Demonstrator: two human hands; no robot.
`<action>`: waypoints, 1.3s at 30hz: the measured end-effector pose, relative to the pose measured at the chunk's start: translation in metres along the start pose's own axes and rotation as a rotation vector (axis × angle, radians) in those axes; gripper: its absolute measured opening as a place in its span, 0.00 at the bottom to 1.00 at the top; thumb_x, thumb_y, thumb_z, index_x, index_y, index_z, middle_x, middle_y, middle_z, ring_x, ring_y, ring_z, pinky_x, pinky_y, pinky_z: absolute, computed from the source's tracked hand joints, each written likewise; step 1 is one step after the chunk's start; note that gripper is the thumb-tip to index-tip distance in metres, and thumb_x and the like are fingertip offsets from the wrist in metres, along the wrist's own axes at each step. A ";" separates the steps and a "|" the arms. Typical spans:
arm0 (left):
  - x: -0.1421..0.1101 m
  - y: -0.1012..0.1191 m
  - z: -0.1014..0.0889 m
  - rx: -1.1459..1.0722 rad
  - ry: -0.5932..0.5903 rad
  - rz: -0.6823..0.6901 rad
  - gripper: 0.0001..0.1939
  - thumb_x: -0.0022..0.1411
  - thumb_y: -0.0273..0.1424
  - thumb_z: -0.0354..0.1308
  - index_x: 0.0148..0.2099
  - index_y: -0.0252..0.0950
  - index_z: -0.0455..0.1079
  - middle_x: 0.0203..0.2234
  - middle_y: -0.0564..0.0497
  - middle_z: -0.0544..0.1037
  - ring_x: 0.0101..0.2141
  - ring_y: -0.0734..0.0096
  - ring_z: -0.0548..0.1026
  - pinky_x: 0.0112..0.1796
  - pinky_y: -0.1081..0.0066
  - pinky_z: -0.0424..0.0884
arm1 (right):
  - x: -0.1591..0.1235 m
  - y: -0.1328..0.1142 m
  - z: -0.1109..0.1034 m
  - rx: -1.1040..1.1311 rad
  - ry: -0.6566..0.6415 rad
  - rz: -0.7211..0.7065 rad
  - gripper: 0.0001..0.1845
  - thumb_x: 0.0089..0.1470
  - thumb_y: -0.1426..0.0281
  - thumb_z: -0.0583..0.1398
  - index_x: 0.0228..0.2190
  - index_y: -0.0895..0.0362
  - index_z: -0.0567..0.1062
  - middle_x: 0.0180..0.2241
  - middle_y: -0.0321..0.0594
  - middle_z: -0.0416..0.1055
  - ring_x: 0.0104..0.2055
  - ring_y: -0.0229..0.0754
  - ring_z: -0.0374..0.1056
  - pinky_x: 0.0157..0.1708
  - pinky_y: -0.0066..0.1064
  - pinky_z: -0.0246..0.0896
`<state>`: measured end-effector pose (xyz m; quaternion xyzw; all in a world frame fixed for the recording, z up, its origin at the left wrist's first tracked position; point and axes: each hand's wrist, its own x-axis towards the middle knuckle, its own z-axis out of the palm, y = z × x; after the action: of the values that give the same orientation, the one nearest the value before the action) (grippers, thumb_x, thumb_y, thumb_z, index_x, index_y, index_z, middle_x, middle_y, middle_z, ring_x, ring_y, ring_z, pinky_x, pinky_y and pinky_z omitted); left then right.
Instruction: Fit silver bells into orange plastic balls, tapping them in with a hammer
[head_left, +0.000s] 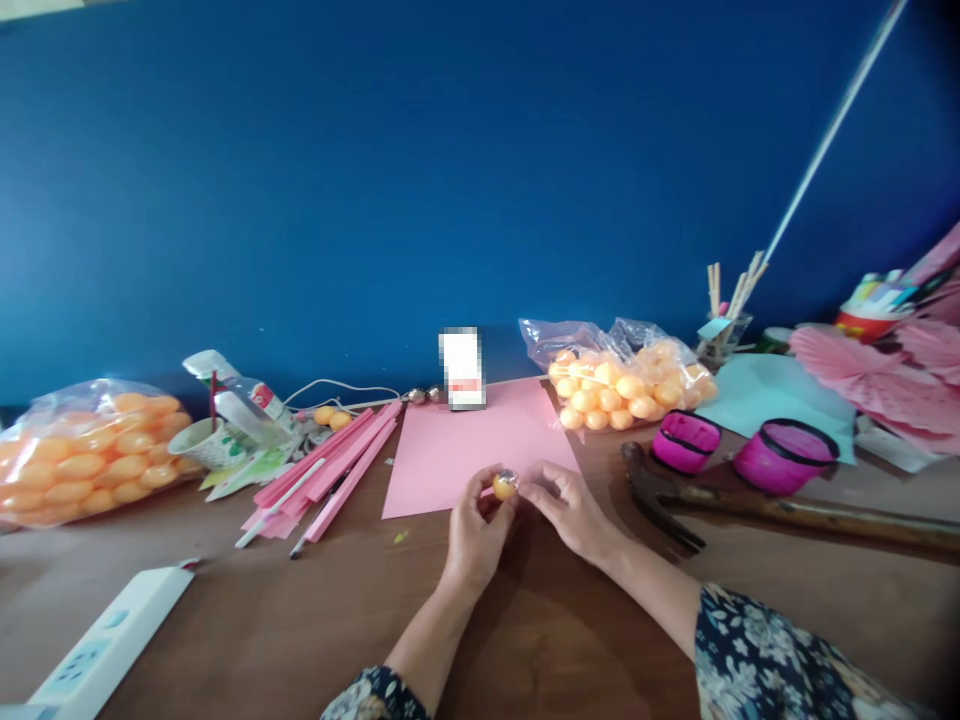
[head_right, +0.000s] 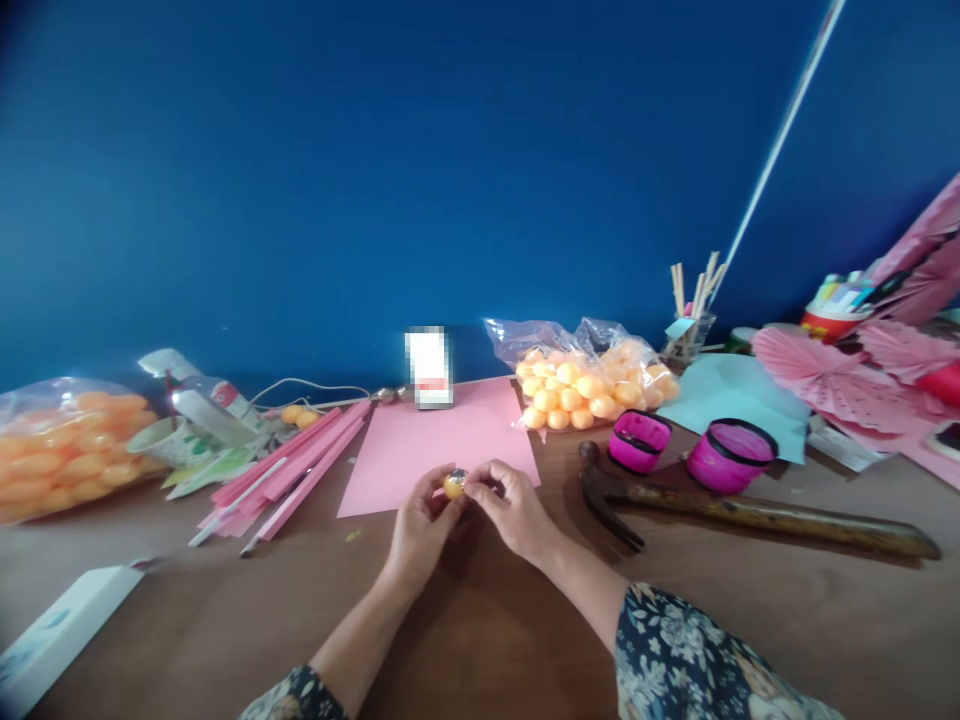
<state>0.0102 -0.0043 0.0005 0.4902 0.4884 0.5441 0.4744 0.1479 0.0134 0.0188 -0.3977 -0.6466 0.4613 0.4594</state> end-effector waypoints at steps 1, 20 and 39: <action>0.000 0.000 0.000 -0.001 -0.007 -0.005 0.20 0.50 0.31 0.59 0.47 0.36 0.63 0.40 0.46 0.73 0.37 0.68 0.74 0.39 0.69 0.70 | 0.000 0.000 0.000 0.000 0.005 0.001 0.10 0.51 0.64 0.55 0.27 0.57 0.71 0.27 0.36 0.69 0.30 0.38 0.64 0.33 0.28 0.59; 0.000 0.001 0.000 -0.073 0.023 -0.046 0.23 0.47 0.30 0.62 0.47 0.35 0.62 0.41 0.45 0.73 0.39 0.67 0.74 0.41 0.68 0.69 | -0.001 -0.001 0.000 0.000 -0.006 0.014 0.09 0.51 0.64 0.56 0.27 0.58 0.71 0.26 0.36 0.69 0.30 0.37 0.64 0.33 0.28 0.60; 0.001 0.000 -0.001 -0.118 0.041 -0.041 0.21 0.45 0.25 0.62 0.43 0.35 0.62 0.38 0.45 0.74 0.37 0.67 0.74 0.39 0.67 0.70 | -0.001 -0.001 -0.001 -0.043 -0.063 -0.021 0.11 0.52 0.63 0.55 0.29 0.57 0.71 0.29 0.37 0.71 0.34 0.40 0.66 0.37 0.30 0.60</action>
<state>0.0093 -0.0036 0.0001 0.4400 0.4750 0.5721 0.5034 0.1493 0.0127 0.0193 -0.3858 -0.6747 0.4548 0.4348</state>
